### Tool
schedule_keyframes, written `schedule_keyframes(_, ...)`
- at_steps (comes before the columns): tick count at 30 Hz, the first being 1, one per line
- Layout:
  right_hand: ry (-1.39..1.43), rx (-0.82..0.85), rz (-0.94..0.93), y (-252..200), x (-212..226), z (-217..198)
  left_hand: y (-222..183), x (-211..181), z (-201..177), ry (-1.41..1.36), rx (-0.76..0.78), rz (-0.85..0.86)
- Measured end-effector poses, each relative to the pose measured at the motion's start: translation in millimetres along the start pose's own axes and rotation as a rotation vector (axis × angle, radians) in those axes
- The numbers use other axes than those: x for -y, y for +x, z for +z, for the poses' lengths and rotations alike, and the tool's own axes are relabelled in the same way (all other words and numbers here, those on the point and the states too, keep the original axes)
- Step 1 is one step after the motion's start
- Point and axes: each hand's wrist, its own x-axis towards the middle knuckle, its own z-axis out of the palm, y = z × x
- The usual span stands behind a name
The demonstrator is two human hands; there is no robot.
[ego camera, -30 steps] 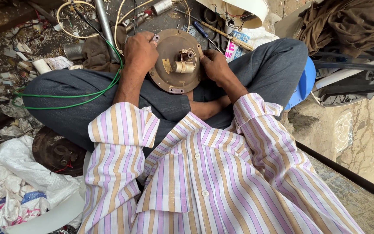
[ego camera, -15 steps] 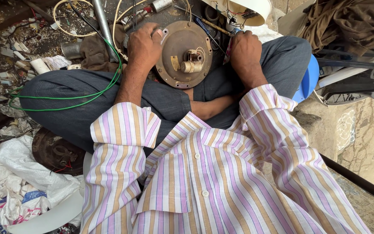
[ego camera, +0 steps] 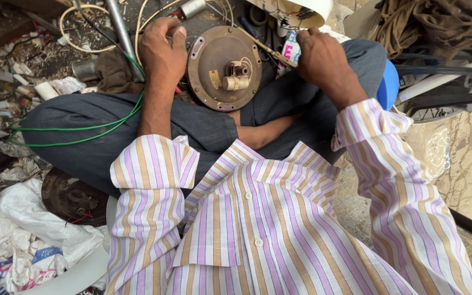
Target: The person disassembles a ceiling fan motor, removes the rotor, and uses a hammer and screwdriver to adjust internal components. The person then reassembles the motor housing and rotor.
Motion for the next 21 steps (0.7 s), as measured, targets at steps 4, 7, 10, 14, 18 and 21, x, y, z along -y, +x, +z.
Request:
schedule_keyframes(4, 0.007, 0.199, 0.057, 28.6, 2.8, 35.5, 1.9, -7.6, -2.4, 0.035, -0.003, 0.012)
schedule_keyframes(7, 0.029, 0.204, 0.076, 38.7, 9.8, 57.6, -5.4, -2.3, -4.5, 0.076, -0.019, 0.021)
schedule_keyframes(10, -0.049, 0.118, 0.029, 26.6, 1.9, 41.0, -2.9, -2.6, -2.7, 0.061, -0.01, -0.02)
schedule_keyframes(14, -0.04, -0.031, 0.022, -0.2, -10.5, -3.2, 3.5, -2.5, -4.3, 0.009, -0.036, 0.014)
schedule_keyframes(18, -0.033, 0.035, -0.025, 8.3, -16.0, -4.3, 3.5, -10.0, -10.0, -0.022, -0.071, 0.032)
schedule_keyframes(21, -0.031, 0.127, 0.02, 23.6, -4.6, 30.8, 2.8, -17.4, -31.2, -0.068, -0.14, -0.001)
